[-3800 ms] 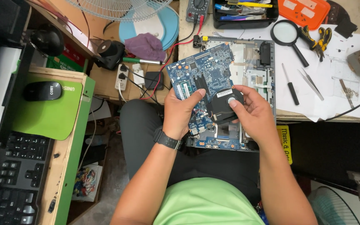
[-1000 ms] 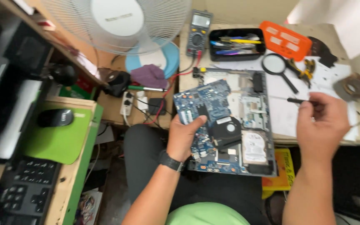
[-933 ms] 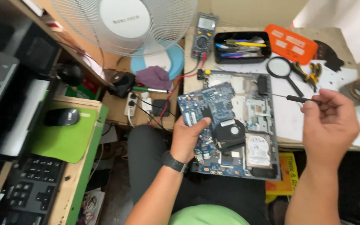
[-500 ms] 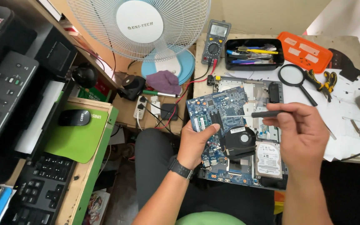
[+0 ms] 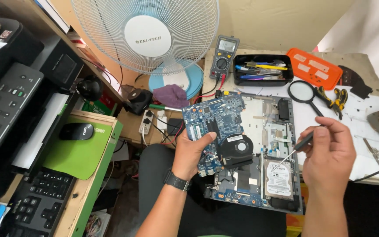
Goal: Removing and installing a cooling fan on a laptop motherboard using a screwdriver.
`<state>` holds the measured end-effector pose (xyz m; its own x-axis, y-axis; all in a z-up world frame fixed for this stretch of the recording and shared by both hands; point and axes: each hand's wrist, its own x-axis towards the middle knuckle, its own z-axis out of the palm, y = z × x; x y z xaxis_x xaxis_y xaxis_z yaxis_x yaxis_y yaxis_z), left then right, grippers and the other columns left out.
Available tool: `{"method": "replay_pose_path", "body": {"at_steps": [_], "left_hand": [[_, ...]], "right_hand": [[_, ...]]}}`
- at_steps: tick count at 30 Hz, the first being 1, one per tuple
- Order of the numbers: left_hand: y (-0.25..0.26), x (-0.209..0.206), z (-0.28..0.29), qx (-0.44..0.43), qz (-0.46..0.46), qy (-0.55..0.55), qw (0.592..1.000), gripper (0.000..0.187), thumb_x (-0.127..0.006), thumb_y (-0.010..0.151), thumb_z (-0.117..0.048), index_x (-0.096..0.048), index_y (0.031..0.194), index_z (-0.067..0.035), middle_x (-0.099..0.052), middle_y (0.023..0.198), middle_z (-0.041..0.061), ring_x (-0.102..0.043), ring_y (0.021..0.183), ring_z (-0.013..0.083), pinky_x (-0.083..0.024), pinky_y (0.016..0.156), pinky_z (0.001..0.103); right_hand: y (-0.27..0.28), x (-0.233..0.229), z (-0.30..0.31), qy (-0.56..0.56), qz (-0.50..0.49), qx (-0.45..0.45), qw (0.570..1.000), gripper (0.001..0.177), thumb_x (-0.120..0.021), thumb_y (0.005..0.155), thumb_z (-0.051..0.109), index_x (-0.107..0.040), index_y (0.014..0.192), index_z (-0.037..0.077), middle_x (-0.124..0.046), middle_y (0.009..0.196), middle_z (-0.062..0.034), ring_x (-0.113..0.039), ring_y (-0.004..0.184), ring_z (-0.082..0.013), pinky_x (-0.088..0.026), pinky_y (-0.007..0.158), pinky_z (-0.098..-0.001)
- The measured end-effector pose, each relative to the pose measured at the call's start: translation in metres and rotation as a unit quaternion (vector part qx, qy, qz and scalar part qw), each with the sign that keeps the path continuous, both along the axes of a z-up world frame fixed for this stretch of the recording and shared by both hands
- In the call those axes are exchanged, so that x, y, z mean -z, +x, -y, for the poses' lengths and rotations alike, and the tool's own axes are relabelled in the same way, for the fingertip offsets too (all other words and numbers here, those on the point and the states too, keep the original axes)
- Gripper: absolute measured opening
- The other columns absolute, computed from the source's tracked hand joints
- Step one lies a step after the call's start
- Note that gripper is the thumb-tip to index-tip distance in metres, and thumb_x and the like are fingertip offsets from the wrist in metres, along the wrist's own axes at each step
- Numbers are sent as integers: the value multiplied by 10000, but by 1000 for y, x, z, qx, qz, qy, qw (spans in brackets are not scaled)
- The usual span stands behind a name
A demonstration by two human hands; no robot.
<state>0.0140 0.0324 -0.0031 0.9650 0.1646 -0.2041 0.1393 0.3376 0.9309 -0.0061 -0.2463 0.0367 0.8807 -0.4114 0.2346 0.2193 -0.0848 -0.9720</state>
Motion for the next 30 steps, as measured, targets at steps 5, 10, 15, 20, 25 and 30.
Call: {"method": "replay_pose_path", "body": {"at_steps": [5,10,15,20,25,30], "left_hand": [[-1,-2,-2,-7,24,10,1000,752,-856,836,-146,-571,1531,-173,-628,1580,53,-639,1449,318,-591,1201,523],[-1,-1,-3,-5,-2,0,1000,593,-863,839,-123,-673,1400,-149,-742,1413,53,-718,1337,290,-623,1155,491],[2,5,-5,0,8,-12,1000,500,-857,857,-103,-712,1333,-149,-777,1339,58,-746,1271,278,-642,1128,479],[4,3,-8,-1,-7,-23,1000,529,-859,849,-102,-702,1353,-141,-777,1339,83,-750,1262,309,-655,1063,475],[2,3,-10,-4,-6,-43,999,569,-854,847,-83,-687,1387,-142,-773,1341,79,-750,1259,303,-643,1103,475],[-1,3,-9,-10,-3,-33,999,473,-874,835,-79,-728,1284,-115,-804,1248,79,-775,1173,272,-652,1042,456]], "right_hand": [[-2,1,-10,-46,4,-10,999,192,-522,1271,143,-637,1341,5,-675,1002,-136,-626,775,-198,-565,641,-295],[3,-7,-26,-45,-58,-14,997,298,-614,1140,83,-618,1430,15,-672,1107,-119,-653,886,-190,-643,691,-319],[2,-24,-44,-23,-88,-40,995,365,-591,1109,38,-554,1471,37,-643,1073,-129,-691,936,-240,-669,761,-386],[4,-29,-53,-23,-77,-62,995,374,-649,1069,50,-594,1438,27,-637,1044,-121,-734,881,-274,-684,720,-402],[1,-32,-62,-8,-42,-78,996,362,-571,1104,36,-597,1465,30,-632,1035,-142,-673,872,-255,-694,773,-426],[5,-9,-53,34,-14,-123,992,390,-532,1117,36,-582,1503,14,-552,968,-120,-590,862,-231,-645,643,-376]]}}
